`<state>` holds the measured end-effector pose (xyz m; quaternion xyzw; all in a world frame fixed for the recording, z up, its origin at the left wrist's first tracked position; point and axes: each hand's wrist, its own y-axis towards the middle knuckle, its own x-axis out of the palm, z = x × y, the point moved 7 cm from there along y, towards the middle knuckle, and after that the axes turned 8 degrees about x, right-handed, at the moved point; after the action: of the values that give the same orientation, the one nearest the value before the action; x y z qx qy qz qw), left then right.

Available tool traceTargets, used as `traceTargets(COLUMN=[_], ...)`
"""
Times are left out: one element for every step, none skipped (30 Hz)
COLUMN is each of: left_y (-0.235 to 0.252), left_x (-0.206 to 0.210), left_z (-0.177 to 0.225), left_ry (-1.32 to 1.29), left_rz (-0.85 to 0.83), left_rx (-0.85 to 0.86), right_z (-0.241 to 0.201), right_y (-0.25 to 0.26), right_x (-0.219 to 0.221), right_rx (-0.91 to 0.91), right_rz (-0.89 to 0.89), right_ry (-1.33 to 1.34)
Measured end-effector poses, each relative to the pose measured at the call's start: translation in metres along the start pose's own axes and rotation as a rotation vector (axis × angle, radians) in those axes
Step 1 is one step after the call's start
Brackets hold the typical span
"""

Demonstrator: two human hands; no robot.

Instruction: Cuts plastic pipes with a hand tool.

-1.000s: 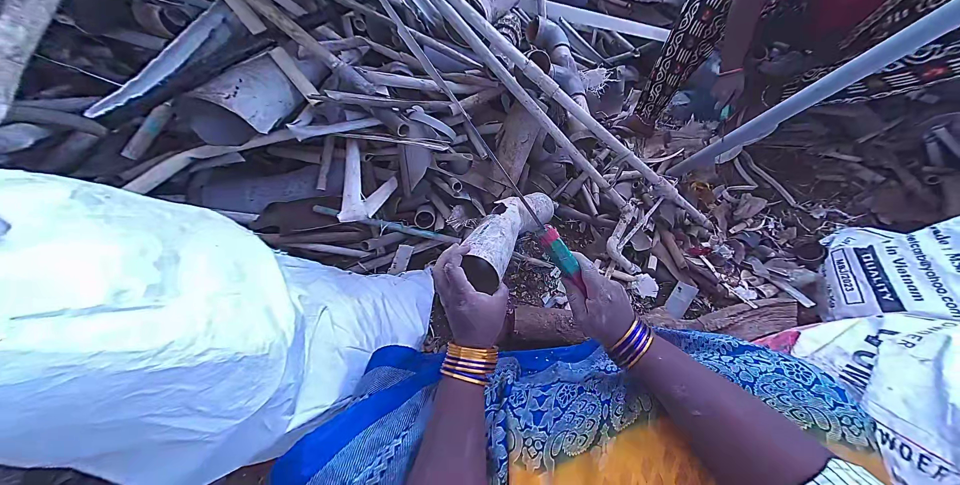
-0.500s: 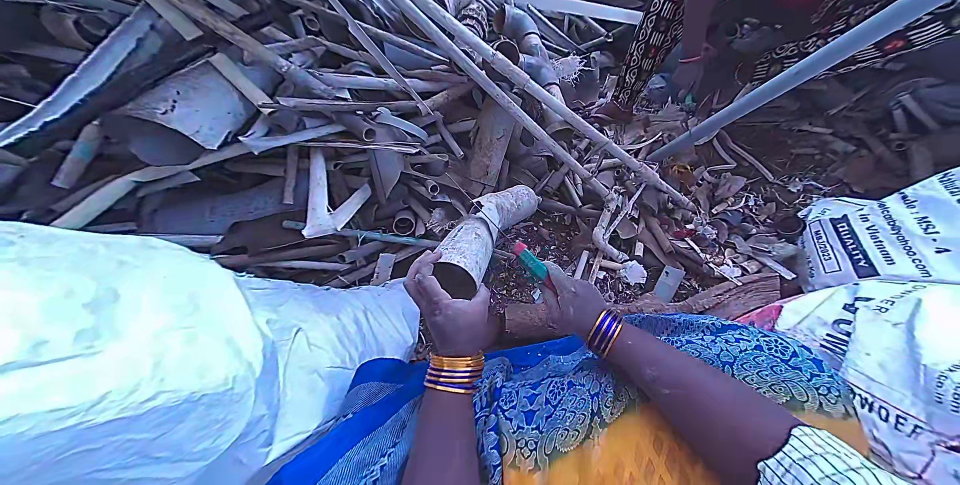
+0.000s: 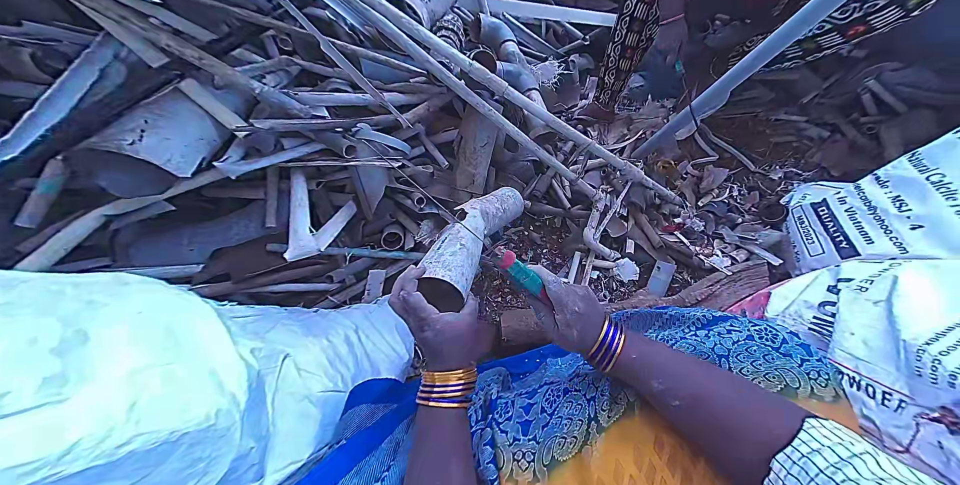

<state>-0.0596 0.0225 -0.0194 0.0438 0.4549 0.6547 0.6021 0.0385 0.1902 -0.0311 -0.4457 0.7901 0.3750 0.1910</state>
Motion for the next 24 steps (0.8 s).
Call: traceTargets(left_y=[0.000, 0.000, -0.001, -0.002, -0.002, -0.003, -0.006, -0.009, -0.012, -0.013, -0.014, -0.013, -0.012, -0.011, -0.011, -0.010, -0.010, -0.010, -0.010, -0.010, -0.010, -0.009, -0.009, -0.008], left_x=[-0.001, -0.001, 0.000, 0.000, 0.001, 0.000, -0.001, -0.001, -0.001, -0.002, -0.004, -0.005, -0.005, -0.006, -0.005, -0.005, -0.005, -0.005, -0.006, -0.007, -0.009, -0.010, -0.012, -0.013], left_z=[0.001, 0.001, -0.001, -0.004, -0.009, -0.017, -0.025, -0.033, -0.039, -0.043, -0.045, -0.045, -0.045, -0.044, -0.044, -0.043, -0.042, -0.042, -0.042, -0.042, -0.043, -0.044, -0.044, -0.044], left_ry=[0.003, 0.012, 0.011, 0.000, -0.025, -0.072, -0.147, -0.258, -0.375, -0.484, -0.569, -0.623, -0.653, -0.668, -0.671, -0.670, -0.668, -0.663, -0.653, -0.640, -0.628, -0.617, -0.605, -0.598], left_rz=[0.004, 0.003, -0.004, -0.017, -0.018, 0.005, 0.040, 0.089, 0.148, 0.207, 0.257, 0.291, 0.311, 0.320, 0.326, 0.326, 0.325, 0.325, 0.325, 0.327, 0.329, 0.329, 0.324, 0.320], left_rx=[-0.004, -0.018, -0.065, -0.139, -0.221, -0.314, -0.423, -0.545, -0.656, -0.743, -0.806, -0.843, -0.860, -0.859, -0.850, -0.834, -0.818, -0.806, -0.797, -0.791, -0.781, -0.769, -0.753, -0.741], right_z=[0.003, 0.011, 0.022, 0.028, 0.029, 0.030, 0.032, 0.038, 0.047, 0.057, 0.067, 0.076, 0.079, 0.079, 0.077, 0.073, 0.066, 0.059, 0.052, 0.049, 0.049, 0.053, 0.059, 0.063], right_y=[-0.003, -0.003, -0.003, -0.001, 0.003, 0.007, 0.010, 0.015, 0.019, 0.021, 0.023, 0.023, 0.022, 0.020, 0.016, 0.012, 0.008, 0.004, 0.001, -0.001, -0.001, 0.000, 0.001, 0.001], right_x=[0.009, 0.021, 0.031, 0.036, 0.035, 0.030, 0.022, 0.014, 0.007, 0.002, 0.001, 0.002, 0.003, 0.006, 0.009, 0.013, 0.019, 0.026, 0.032, 0.035, 0.035, 0.034, 0.033, 0.033], right_rx=[0.032, 0.171, 0.323, 0.378, 0.384, 0.382, 0.401, 0.479, 0.578, 0.674, 0.760, 0.831, 0.889, 0.923, 0.942, 0.961, 0.965, 0.934, 0.885, 0.862, 0.879, 0.924, 0.970, 0.987], right_rz=[-0.119, -0.380, -0.643, -0.729, -0.703, -0.604, -0.485, -0.423, -0.368, -0.293, -0.221, -0.172, -0.147, -0.129, -0.128, -0.167, -0.273, -0.432, -0.571, -0.629, -0.602, -0.526, -0.464, -0.458], right_ry=[-0.038, -0.098, -0.157, -0.200, -0.219, -0.203, -0.148, -0.048, 0.091, 0.258, 0.429, 0.588, 0.728, 0.829, 0.885, 0.899, 0.878, 0.841, 0.803, 0.775, 0.763, 0.753, 0.726, 0.691])
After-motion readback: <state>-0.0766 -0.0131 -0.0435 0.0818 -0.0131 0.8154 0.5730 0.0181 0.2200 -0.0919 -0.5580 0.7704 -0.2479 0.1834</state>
